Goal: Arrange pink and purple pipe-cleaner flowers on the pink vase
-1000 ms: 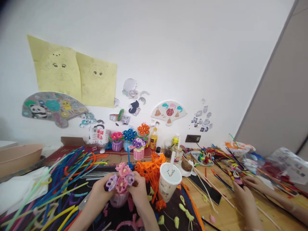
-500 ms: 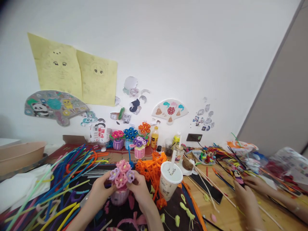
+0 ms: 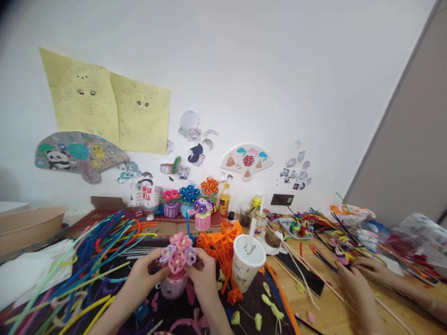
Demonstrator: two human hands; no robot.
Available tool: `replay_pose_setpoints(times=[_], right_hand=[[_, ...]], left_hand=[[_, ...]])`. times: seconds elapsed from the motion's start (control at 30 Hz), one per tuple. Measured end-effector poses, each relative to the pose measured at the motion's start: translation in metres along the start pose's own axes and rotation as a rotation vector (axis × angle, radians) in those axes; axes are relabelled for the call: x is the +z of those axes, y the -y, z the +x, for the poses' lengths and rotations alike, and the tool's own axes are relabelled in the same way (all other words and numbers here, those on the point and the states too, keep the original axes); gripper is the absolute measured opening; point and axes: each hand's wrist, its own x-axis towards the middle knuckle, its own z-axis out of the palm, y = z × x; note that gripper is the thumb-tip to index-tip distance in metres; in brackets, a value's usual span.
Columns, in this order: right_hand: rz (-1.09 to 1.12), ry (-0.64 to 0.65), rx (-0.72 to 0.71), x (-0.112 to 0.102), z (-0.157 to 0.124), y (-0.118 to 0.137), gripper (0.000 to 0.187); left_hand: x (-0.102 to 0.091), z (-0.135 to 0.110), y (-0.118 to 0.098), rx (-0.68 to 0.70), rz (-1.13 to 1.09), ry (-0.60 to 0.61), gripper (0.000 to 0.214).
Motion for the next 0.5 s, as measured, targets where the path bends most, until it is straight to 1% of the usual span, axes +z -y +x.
replay_pose_setpoints(times=[0.1,0.27,0.4,0.5], right_hand=[[0.034,0.022,-0.008,0.006,0.000,0.000,0.039],[0.088,0.041,0.018,0.014,-0.002,-0.001,0.042],[0.092,0.066,0.038,0.017,-0.003,0.005,0.042],[0.073,0.063,0.044,0.017,-0.003,0.009,0.042]], left_hand=[[0.000,0.001,0.001,0.000,0.030,-0.004,0.028],[0.003,0.001,0.007,-0.017,0.091,-0.082,0.031],[0.006,0.000,0.006,0.039,0.131,-0.106,0.034],[0.007,-0.001,0.004,0.079,0.150,-0.100,0.031]])
